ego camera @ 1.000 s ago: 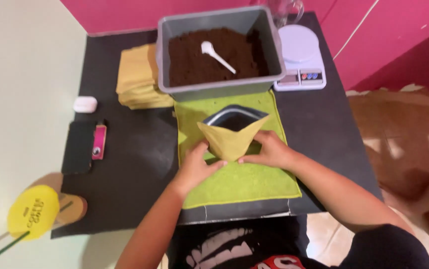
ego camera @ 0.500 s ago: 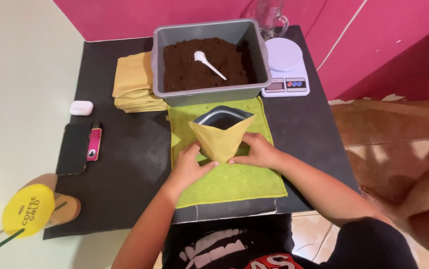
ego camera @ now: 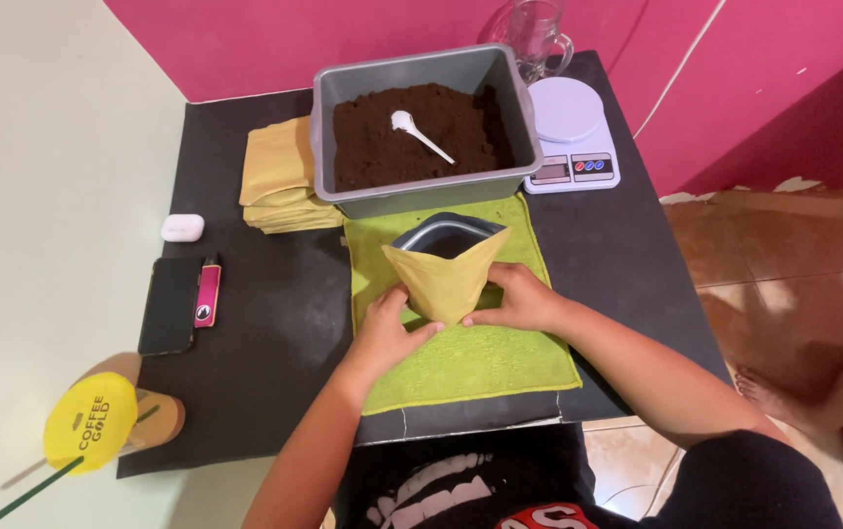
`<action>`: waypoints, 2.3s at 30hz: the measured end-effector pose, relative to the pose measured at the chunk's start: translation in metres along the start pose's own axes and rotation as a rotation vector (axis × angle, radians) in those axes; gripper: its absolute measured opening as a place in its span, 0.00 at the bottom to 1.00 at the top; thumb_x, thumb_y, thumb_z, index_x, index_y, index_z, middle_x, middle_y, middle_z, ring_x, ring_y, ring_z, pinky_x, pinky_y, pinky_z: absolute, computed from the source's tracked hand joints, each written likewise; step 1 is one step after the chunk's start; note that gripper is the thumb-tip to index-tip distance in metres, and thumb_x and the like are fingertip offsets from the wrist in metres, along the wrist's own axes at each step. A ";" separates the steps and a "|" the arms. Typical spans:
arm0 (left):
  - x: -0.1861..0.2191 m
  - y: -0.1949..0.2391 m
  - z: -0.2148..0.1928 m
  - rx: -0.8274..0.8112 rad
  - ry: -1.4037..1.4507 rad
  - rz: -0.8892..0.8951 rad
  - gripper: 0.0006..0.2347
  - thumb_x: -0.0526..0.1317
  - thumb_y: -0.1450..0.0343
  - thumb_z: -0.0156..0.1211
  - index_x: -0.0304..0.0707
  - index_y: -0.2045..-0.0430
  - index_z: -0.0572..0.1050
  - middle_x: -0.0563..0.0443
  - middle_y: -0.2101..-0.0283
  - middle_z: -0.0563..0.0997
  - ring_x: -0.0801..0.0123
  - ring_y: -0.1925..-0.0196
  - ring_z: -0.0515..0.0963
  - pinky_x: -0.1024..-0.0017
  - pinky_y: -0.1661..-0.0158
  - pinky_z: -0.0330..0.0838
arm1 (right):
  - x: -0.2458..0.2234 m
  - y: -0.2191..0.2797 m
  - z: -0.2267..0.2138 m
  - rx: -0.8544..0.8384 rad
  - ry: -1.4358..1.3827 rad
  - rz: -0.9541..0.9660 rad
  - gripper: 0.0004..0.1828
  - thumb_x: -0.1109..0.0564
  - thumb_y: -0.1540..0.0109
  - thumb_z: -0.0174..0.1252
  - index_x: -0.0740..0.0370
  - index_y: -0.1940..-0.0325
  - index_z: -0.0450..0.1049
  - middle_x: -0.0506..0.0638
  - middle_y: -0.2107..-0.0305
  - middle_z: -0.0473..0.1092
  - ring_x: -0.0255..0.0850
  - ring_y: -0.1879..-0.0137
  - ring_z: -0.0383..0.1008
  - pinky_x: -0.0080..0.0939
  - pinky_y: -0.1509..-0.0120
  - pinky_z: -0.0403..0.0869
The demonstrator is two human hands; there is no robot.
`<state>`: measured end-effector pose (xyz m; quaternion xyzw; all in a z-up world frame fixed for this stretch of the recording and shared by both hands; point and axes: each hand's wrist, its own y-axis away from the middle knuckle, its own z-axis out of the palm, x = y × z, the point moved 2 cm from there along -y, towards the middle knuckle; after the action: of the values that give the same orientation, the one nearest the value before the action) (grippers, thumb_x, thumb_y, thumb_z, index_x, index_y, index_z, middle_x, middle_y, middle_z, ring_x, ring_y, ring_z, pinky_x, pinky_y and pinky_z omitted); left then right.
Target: Filling a coffee bag with ground coffee using a spoon and weighing it on a digital scale to reach a specific weight.
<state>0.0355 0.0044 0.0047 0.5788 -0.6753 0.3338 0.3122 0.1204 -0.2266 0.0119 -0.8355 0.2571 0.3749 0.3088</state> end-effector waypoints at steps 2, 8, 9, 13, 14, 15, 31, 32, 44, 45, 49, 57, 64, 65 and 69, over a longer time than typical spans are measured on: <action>0.000 -0.002 -0.001 -0.012 -0.005 -0.016 0.32 0.42 0.40 0.76 0.22 0.44 0.70 0.30 0.48 0.78 0.42 0.44 0.80 0.53 0.44 0.77 | 0.004 -0.001 0.000 0.001 -0.009 0.004 0.28 0.52 0.54 0.82 0.66 0.58 0.78 0.58 0.65 0.78 0.55 0.54 0.81 0.52 0.49 0.78; 0.001 -0.003 -0.002 -0.014 -0.012 -0.050 0.32 0.41 0.39 0.75 0.23 0.42 0.69 0.31 0.46 0.77 0.43 0.41 0.79 0.54 0.42 0.76 | 0.003 -0.007 -0.002 0.010 -0.032 -0.004 0.28 0.51 0.55 0.83 0.65 0.58 0.78 0.57 0.66 0.78 0.54 0.55 0.81 0.52 0.50 0.78; 0.000 -0.002 -0.001 -0.029 -0.003 -0.081 0.31 0.41 0.38 0.75 0.24 0.42 0.69 0.33 0.45 0.77 0.45 0.41 0.79 0.56 0.41 0.76 | -0.002 -0.008 -0.004 0.004 -0.032 -0.006 0.28 0.52 0.55 0.82 0.66 0.58 0.78 0.57 0.66 0.78 0.54 0.55 0.81 0.52 0.50 0.78; 0.001 -0.002 0.000 -0.020 0.004 -0.065 0.33 0.41 0.39 0.76 0.23 0.41 0.68 0.30 0.45 0.77 0.41 0.40 0.78 0.52 0.41 0.76 | -0.001 -0.006 -0.004 0.004 -0.044 0.015 0.27 0.52 0.55 0.82 0.65 0.58 0.78 0.56 0.66 0.78 0.53 0.55 0.81 0.51 0.49 0.79; -0.001 -0.003 0.000 -0.023 0.000 -0.077 0.33 0.41 0.39 0.76 0.23 0.41 0.68 0.31 0.44 0.77 0.43 0.40 0.78 0.54 0.41 0.76 | -0.003 -0.007 -0.005 0.001 -0.052 0.007 0.27 0.52 0.54 0.82 0.66 0.58 0.78 0.58 0.66 0.78 0.54 0.55 0.81 0.52 0.49 0.79; -0.002 -0.004 -0.001 -0.026 -0.004 -0.088 0.33 0.41 0.38 0.75 0.24 0.41 0.68 0.32 0.44 0.77 0.44 0.40 0.78 0.55 0.41 0.76 | -0.004 -0.008 -0.005 -0.002 -0.060 -0.002 0.27 0.52 0.54 0.82 0.67 0.58 0.78 0.59 0.66 0.78 0.56 0.54 0.81 0.54 0.49 0.78; -0.013 -0.004 0.005 0.086 -0.035 0.043 0.32 0.43 0.41 0.78 0.26 0.45 0.71 0.31 0.50 0.80 0.41 0.47 0.81 0.51 0.48 0.80 | -0.005 -0.009 -0.004 0.005 -0.021 0.000 0.27 0.53 0.54 0.82 0.66 0.59 0.78 0.59 0.65 0.78 0.58 0.53 0.81 0.55 0.49 0.78; -0.011 -0.003 0.004 0.068 -0.029 0.037 0.32 0.43 0.41 0.77 0.26 0.45 0.71 0.31 0.49 0.80 0.40 0.47 0.81 0.51 0.48 0.79 | -0.007 -0.009 -0.004 0.006 -0.015 0.002 0.27 0.53 0.55 0.82 0.67 0.59 0.78 0.59 0.65 0.78 0.58 0.54 0.81 0.56 0.49 0.78; 0.008 -0.002 -0.008 -0.037 0.013 -0.028 0.32 0.41 0.37 0.74 0.23 0.41 0.68 0.29 0.46 0.78 0.40 0.43 0.79 0.50 0.43 0.76 | -0.014 -0.012 -0.006 0.000 -0.019 -0.002 0.26 0.53 0.54 0.81 0.66 0.59 0.78 0.58 0.65 0.78 0.56 0.54 0.81 0.54 0.48 0.78; 0.008 -0.002 -0.008 -0.035 0.015 -0.024 0.32 0.41 0.37 0.74 0.22 0.41 0.67 0.29 0.46 0.78 0.39 0.43 0.79 0.50 0.43 0.76 | -0.016 -0.012 -0.006 -0.001 -0.014 0.000 0.27 0.53 0.54 0.81 0.67 0.58 0.78 0.58 0.65 0.78 0.57 0.53 0.81 0.55 0.48 0.78; 0.007 -0.002 -0.007 -0.030 0.004 -0.025 0.33 0.41 0.37 0.75 0.22 0.40 0.66 0.28 0.44 0.77 0.39 0.41 0.78 0.49 0.42 0.75 | -0.012 -0.010 -0.003 0.006 -0.004 -0.011 0.27 0.52 0.54 0.82 0.67 0.58 0.78 0.59 0.64 0.78 0.57 0.53 0.81 0.56 0.49 0.78; 0.025 0.000 -0.015 -0.081 0.014 -0.072 0.30 0.38 0.35 0.71 0.23 0.40 0.67 0.29 0.45 0.76 0.43 0.42 0.79 0.52 0.40 0.74 | -0.009 -0.008 -0.002 -0.006 -0.007 0.014 0.27 0.52 0.54 0.82 0.67 0.59 0.78 0.58 0.65 0.77 0.56 0.53 0.81 0.54 0.48 0.78; 0.008 -0.001 -0.006 0.019 0.027 0.027 0.32 0.40 0.39 0.77 0.21 0.43 0.68 0.26 0.48 0.78 0.36 0.45 0.80 0.46 0.44 0.76 | -0.001 -0.008 -0.002 0.008 -0.028 -0.004 0.28 0.51 0.54 0.82 0.65 0.58 0.79 0.58 0.65 0.78 0.56 0.53 0.81 0.54 0.48 0.78; 0.012 -0.002 -0.008 -0.009 0.018 0.003 0.32 0.40 0.38 0.75 0.21 0.43 0.68 0.27 0.48 0.77 0.37 0.44 0.79 0.48 0.43 0.76 | -0.005 -0.008 -0.004 -0.002 -0.028 -0.008 0.27 0.52 0.54 0.82 0.66 0.58 0.78 0.59 0.64 0.77 0.57 0.53 0.81 0.55 0.47 0.77; 0.019 -0.001 -0.010 -0.047 0.000 -0.043 0.31 0.39 0.38 0.74 0.20 0.42 0.67 0.27 0.46 0.77 0.38 0.43 0.79 0.48 0.42 0.75 | -0.008 -0.009 -0.005 -0.006 -0.029 -0.015 0.27 0.52 0.53 0.81 0.67 0.57 0.78 0.60 0.63 0.78 0.57 0.52 0.80 0.55 0.47 0.77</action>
<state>0.0343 0.0014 0.0265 0.5856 -0.6706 0.3109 0.3327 0.1234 -0.2224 0.0236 -0.8330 0.2450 0.3852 0.3126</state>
